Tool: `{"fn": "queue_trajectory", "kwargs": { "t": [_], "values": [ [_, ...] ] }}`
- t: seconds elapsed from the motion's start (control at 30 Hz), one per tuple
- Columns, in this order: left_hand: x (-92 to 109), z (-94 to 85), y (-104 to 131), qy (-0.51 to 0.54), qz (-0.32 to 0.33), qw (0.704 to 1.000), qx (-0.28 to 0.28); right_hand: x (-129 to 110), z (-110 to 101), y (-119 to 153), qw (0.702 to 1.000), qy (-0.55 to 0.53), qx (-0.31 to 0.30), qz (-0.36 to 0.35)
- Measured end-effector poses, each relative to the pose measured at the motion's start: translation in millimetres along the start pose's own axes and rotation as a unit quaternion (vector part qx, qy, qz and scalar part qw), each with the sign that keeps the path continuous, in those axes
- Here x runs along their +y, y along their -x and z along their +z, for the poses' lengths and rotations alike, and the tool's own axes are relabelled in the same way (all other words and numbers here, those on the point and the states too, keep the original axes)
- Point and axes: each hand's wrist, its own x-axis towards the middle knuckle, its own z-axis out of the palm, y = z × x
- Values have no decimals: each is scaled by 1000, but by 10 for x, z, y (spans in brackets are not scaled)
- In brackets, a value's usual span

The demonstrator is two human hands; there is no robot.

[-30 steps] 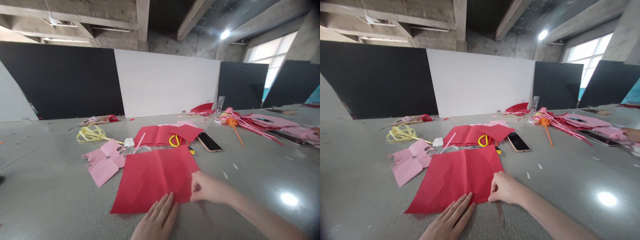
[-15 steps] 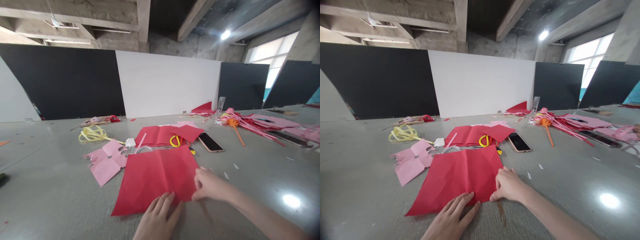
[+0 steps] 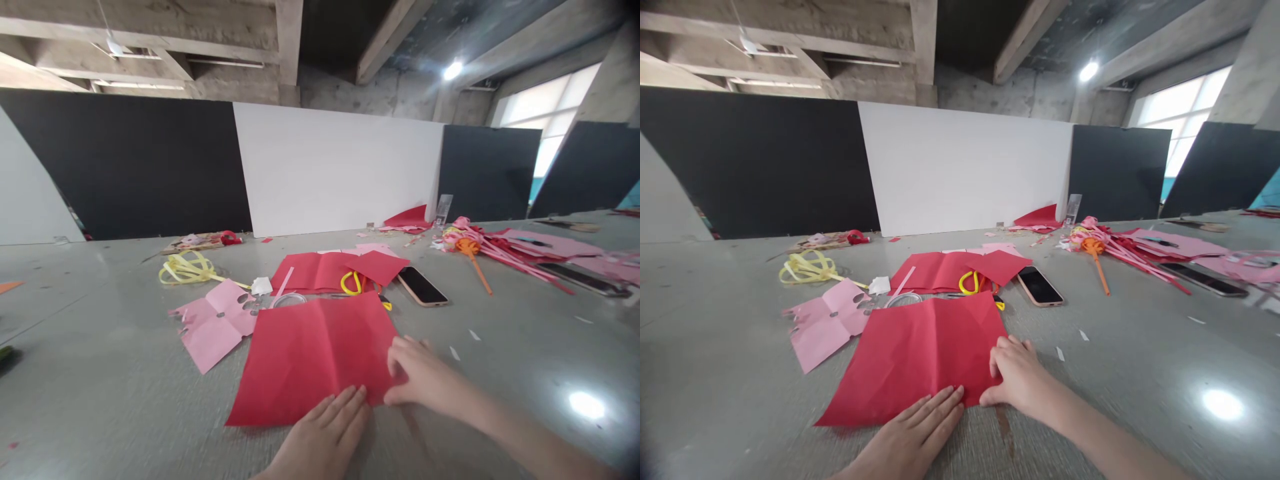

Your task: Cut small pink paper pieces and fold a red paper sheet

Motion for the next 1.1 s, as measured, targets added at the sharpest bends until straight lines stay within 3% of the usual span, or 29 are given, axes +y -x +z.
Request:
{"fn": "queue_trajectory", "kwargs": {
  "t": [0.07, 0.13, 0.2, 0.27, 0.33, 0.47, 0.77, 1.1],
  "values": [
    [6, 4, -9, -15, 3, 1000, 2, -125, 46, 86, 997, 12, 64, -34],
    [15, -5, -25, -27, 4, 1000, 2, -245, 154, 188, 982, 72, 120, -128],
    [25, -25, -47, -41, -2, 999, -8, -311, 311, 281, 941, 153, 146, -264],
    [33, -46, -68, -58, -10, 998, -17, -309, 472, 344, 904, 218, 188, -317],
    [38, -56, -79, -76, -10, 997, -16, -258, 590, 377, 889, 254, 204, -323],
    [52, -24, -58, -98, 0, 995, 10, -141, 659, 397, 897, 253, 195, -304],
    [36, 60, -48, -103, -3, 993, 51, -56, 441, 425, 934, 155, 83, -311],
    [12, 120, -30, -74, -9, 994, 76, 68, 451, 397, 939, 122, 54, -316]
  ]
}}
